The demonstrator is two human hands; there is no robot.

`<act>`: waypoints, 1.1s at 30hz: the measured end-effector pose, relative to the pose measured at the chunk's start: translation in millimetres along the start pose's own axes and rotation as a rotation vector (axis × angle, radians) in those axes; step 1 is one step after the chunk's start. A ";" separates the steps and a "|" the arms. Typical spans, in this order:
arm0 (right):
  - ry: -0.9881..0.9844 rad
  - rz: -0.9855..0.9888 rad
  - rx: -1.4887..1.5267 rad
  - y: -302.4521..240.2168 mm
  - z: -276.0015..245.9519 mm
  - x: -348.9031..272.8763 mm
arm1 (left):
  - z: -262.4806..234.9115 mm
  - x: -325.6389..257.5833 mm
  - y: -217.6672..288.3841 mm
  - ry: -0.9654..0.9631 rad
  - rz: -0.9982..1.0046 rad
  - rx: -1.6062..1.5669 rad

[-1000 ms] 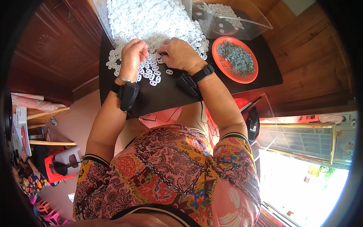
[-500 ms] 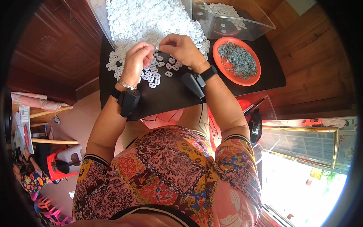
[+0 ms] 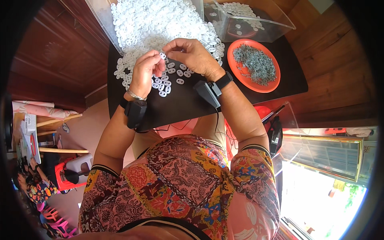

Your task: Manual assembly of small metal pins into white plastic ring components.

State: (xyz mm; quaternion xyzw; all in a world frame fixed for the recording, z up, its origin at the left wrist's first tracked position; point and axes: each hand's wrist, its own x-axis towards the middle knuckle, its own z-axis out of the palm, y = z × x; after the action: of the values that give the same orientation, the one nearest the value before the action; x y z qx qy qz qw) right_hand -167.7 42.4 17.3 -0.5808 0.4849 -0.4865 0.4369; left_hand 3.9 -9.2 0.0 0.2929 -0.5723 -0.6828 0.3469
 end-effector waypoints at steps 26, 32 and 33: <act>-0.172 -0.098 -0.242 -7.7 -17.6 -6.2 | 4.9 -2.6 4.1 -0.205 -0.012 0.104; -0.158 -0.115 -0.299 -2.1 -18.1 -7.8 | 5.1 0.2 1.5 -0.234 0.059 0.146; -0.174 -0.119 -0.276 -3.1 -18.3 -8.9 | 3.6 1.2 1.7 -0.272 0.034 0.160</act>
State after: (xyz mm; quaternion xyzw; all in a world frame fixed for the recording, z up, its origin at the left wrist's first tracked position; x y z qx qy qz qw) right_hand -185.9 51.0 21.7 -0.7028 0.4724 -0.3881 0.3638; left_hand 0.6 -8.3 2.3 0.2147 -0.6717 -0.6624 0.2532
